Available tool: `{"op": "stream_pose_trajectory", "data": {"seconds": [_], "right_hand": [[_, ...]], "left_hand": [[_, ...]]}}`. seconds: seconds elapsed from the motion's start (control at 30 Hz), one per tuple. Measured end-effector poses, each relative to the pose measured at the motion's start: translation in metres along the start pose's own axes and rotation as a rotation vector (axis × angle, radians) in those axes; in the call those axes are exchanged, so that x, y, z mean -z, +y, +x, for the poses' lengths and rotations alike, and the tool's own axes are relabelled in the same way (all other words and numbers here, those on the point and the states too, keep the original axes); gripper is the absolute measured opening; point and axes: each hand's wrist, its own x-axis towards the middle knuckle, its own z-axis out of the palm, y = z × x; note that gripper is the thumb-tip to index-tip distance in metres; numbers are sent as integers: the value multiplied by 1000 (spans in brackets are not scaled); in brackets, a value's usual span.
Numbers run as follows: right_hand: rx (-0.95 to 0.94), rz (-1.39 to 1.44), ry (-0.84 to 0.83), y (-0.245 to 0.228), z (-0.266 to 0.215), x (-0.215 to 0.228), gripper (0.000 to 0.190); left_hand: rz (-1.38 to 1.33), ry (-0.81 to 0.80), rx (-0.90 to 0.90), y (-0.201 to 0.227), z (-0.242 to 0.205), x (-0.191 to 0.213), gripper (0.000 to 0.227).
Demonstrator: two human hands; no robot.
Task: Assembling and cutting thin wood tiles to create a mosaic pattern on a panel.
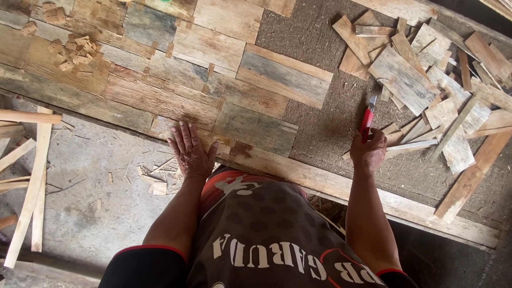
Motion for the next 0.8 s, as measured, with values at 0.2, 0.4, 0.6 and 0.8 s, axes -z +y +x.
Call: {"op": "stream_pose_trajectory", "data": {"seconds": [0.2,0.4,0.6,0.8], "right_hand": [[-11,43,32,10,-1,0,42],[-21,87,-2,10,-1,1,30],[-46,67,-22,8,0,2,29],[5,58,3,20,5,-6,31]], "left_hand": [[-8,-43,23,4,2,5,102],[11,-63,44,7,2,8,102],[-6,-57,47,8,2,10,101],[-14,-88,79,12,4,15,100]]}}
